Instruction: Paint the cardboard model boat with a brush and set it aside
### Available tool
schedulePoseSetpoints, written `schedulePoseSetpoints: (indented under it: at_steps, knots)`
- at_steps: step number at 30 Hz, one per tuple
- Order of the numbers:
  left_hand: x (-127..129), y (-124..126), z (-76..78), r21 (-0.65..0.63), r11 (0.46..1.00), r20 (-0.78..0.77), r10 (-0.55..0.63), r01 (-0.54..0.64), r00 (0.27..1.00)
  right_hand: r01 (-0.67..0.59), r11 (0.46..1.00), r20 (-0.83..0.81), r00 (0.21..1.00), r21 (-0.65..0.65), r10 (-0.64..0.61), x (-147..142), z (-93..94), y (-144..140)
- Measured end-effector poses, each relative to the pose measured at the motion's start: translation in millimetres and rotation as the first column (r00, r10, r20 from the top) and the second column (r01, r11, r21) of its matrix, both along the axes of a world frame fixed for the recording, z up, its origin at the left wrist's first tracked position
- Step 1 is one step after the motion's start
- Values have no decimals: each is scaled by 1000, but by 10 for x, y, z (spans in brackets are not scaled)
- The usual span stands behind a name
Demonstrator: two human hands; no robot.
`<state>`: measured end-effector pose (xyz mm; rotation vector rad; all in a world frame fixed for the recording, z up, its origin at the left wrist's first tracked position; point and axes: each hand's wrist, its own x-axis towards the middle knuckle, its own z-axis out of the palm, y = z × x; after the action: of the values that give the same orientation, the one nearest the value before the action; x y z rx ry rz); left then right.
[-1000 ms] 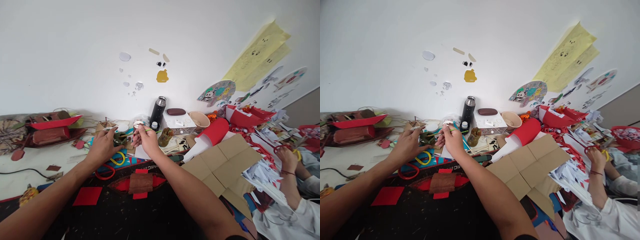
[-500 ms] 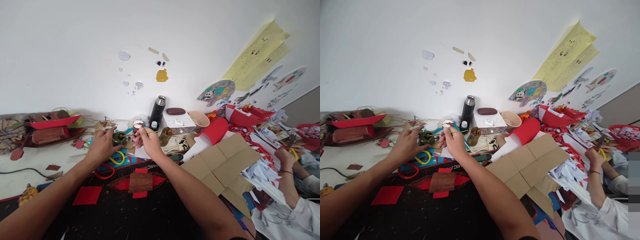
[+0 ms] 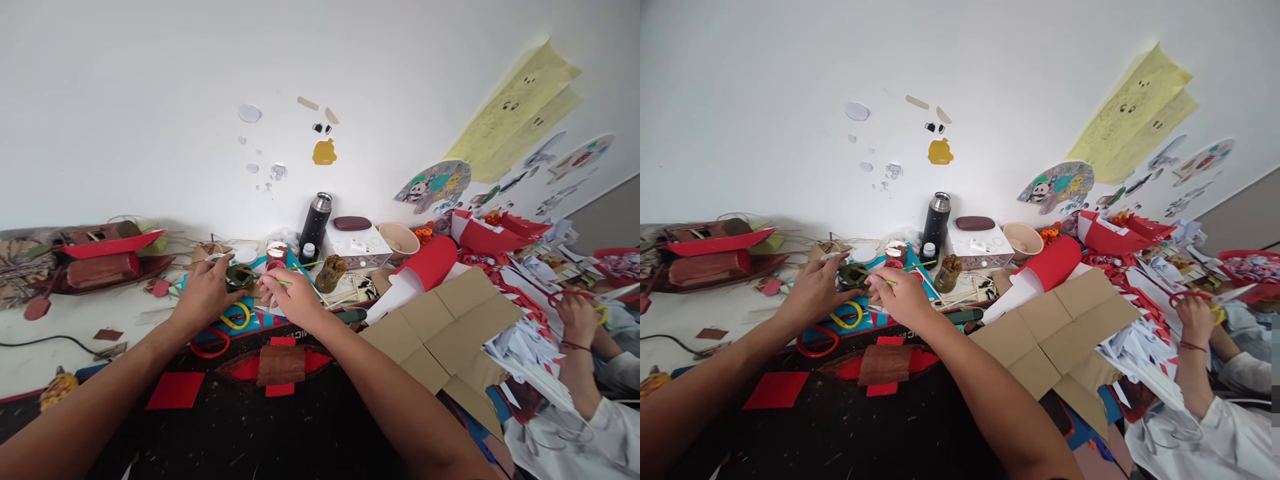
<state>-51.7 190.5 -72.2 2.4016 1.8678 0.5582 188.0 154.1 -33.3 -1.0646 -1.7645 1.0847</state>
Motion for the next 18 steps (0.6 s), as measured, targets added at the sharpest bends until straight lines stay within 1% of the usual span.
schedulePoseSetpoints:
  at_steps: [4, 7, 12, 18]
  knots:
    - [-7, 11, -9, -3, 1000, 3, -1, 1, 1000, -23, 999, 47, 999, 37, 21, 23, -7, -53]
    - [-5, 18, -8, -6, 1000, -2, -2, 2, 1000, -41, 997, 100, 994, 63, 35, 39, 22, -113]
    - [-1, 21, -8, -3, 1000, -3, 4, -4, 1000, -27, 993, 200, 980, 112, 4, 58, 137, -160]
    - [12, 2, -8, 3, 1000, -6, 10, -10, 1000, -6, 995, 302, 953, 95, -23, -15, 268, -65]
